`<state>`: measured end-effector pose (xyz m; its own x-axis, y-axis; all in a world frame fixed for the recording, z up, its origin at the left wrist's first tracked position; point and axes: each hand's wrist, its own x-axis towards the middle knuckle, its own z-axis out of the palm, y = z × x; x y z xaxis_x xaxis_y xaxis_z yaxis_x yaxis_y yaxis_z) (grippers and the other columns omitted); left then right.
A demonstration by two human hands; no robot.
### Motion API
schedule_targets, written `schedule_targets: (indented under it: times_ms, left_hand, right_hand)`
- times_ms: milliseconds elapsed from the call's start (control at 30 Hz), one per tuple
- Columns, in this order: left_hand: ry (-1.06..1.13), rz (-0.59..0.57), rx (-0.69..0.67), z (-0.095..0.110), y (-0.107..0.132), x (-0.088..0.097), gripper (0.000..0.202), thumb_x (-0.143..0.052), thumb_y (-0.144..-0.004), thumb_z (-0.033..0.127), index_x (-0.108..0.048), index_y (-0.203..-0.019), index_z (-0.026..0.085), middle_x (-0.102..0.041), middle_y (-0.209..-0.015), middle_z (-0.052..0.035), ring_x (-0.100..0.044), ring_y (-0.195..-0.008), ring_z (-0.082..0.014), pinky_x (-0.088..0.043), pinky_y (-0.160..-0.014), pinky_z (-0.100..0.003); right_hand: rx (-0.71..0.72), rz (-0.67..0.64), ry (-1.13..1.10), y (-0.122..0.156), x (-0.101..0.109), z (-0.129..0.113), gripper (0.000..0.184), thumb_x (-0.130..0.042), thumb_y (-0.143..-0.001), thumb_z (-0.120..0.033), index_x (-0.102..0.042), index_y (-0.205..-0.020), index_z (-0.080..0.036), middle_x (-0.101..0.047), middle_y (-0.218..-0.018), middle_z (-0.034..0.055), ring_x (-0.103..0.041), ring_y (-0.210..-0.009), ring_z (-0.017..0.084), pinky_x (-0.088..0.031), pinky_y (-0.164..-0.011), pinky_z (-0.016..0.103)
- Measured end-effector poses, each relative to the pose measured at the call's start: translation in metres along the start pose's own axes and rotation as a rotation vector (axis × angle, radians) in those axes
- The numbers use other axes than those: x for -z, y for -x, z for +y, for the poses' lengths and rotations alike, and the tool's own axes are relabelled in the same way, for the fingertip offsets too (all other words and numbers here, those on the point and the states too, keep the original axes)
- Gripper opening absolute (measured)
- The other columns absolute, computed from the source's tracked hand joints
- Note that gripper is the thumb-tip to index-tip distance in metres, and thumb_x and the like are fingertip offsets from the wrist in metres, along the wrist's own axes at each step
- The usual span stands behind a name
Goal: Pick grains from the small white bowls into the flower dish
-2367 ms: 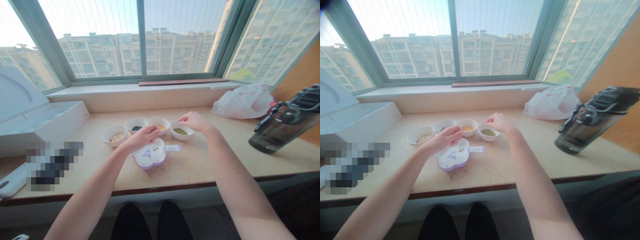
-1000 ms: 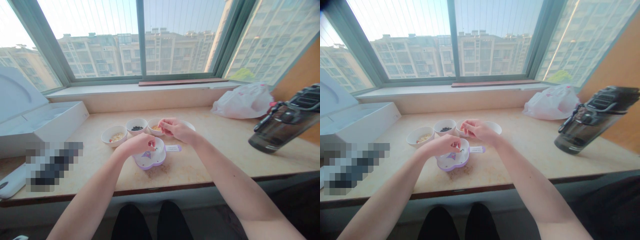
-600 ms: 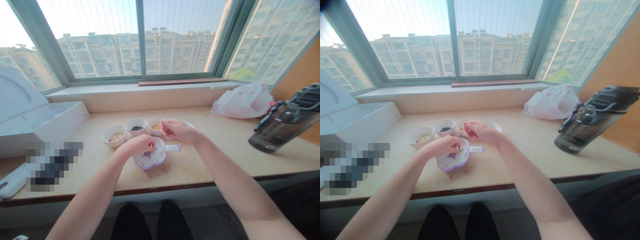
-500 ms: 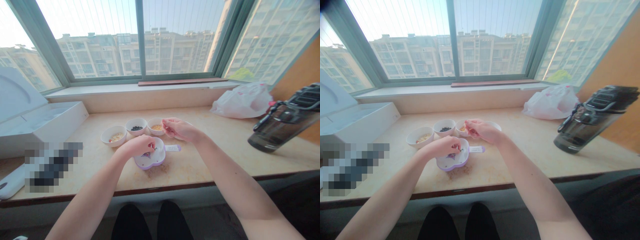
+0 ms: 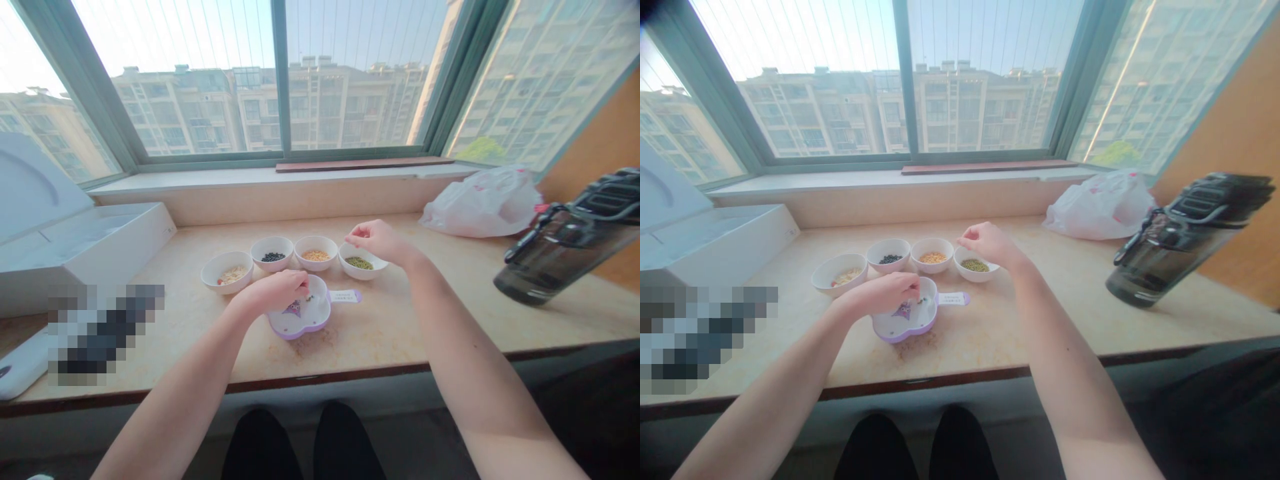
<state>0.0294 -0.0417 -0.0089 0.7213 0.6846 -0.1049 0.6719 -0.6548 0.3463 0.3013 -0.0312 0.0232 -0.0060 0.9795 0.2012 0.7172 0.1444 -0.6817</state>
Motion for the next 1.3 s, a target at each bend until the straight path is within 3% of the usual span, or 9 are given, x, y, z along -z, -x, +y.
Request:
schedule_targets:
  times_ms: [133, 267, 400, 600, 867, 1033, 1300]
  left_hand:
    - [0.192, 0.129, 0.033, 0.003, 0.002, 0.004, 0.019, -0.043, -0.098, 0.025, -0.054, -0.081, 0.021, -0.06, -0.078, -0.0036, -0.051, -0.066, -0.0172, -0.031, -0.062, -0.034]
    - [0.562, 0.163, 0.01, 0.013, 0.005, 0.011, 0.028, -0.042, -0.1, 0.033, -0.043, -0.074, 0.022, -0.046, -0.066, 0.0013, -0.041, -0.058, -0.014, -0.03, -0.059, -0.032]
    - [0.93, 0.151, -0.024, 0.016, 0.005, 0.013, 0.031, -0.045, -0.101, 0.042, -0.044, -0.078, 0.021, -0.044, -0.067, 0.0032, -0.038, -0.058, -0.0109, -0.031, -0.059, -0.028]
    - [1.287, 0.136, -0.097, 0.012, 0.002, 0.01, 0.034, -0.062, -0.096, 0.046, -0.047, -0.082, 0.018, -0.044, -0.076, 0.0029, -0.039, -0.061, -0.0075, -0.031, -0.056, -0.023]
    - [1.395, 0.156, -0.058, 0.016, 0.002, 0.01, 0.032, -0.069, -0.093, 0.041, -0.05, -0.083, 0.017, -0.041, -0.074, 0.0037, -0.037, -0.059, -0.0065, -0.029, -0.054, -0.021]
    - [1.402, 0.197, -0.039, 0.016, 0.001, 0.007, 0.032, -0.069, -0.093, 0.041, -0.05, -0.082, 0.017, -0.04, -0.072, 0.0042, -0.038, -0.059, -0.0063, -0.029, -0.054, -0.021]
    - [1.275, 0.318, 0.05, 0.021, 0.001, 0.006, 0.024, -0.061, -0.096, 0.032, -0.047, -0.081, 0.018, -0.045, -0.073, 0.0031, -0.042, -0.059, -0.0069, -0.032, -0.054, -0.021]
  right_hand:
    - [-0.075, -0.028, 0.256, -0.003, 0.003, 0.007, 0.013, -0.071, -0.081, -0.028, -0.078, -0.08, -0.017, -0.078, -0.086, 0.0065, -0.069, -0.081, 0.021, -0.046, -0.066, 0.028]
    - [-0.097, -0.083, 0.323, -0.003, 0.001, 0.007, 0.01, -0.072, -0.079, -0.024, -0.079, -0.08, -0.017, -0.079, -0.085, 0.0076, -0.07, -0.081, 0.022, -0.046, -0.065, 0.028]
    - [0.099, -0.048, 0.088, 0.002, -0.008, -0.006, 0.019, -0.071, -0.083, -0.034, -0.08, -0.087, -0.018, -0.077, -0.085, 0.0058, -0.067, -0.077, 0.019, -0.047, -0.069, 0.029]
    - [0.334, -0.141, -0.356, 0.018, -0.034, -0.029, 0.031, -0.074, -0.083, -0.046, -0.077, -0.095, -0.018, -0.072, -0.082, 0.0037, -0.062, -0.07, 0.015, -0.045, -0.062, 0.027]
    - [0.34, -0.177, -0.492, 0.026, -0.053, -0.039, 0.036, -0.084, -0.075, -0.046, -0.076, -0.096, -0.018, -0.067, -0.076, 0.0003, -0.056, -0.062, 0.011, -0.042, -0.054, 0.024]
    - [0.394, -0.078, -0.391, 0.024, -0.059, -0.037, 0.035, -0.079, -0.08, -0.05, -0.08, -0.092, -0.018, -0.068, -0.073, 0.0011, -0.051, -0.059, 0.011, -0.039, -0.054, 0.026]
    - [0.556, 0.045, -0.217, 0.02, -0.066, -0.027, 0.022, -0.069, -0.09, -0.038, -0.084, -0.096, -0.023, -0.07, -0.083, 0.003, -0.052, -0.061, 0.011, -0.042, -0.06, 0.028]
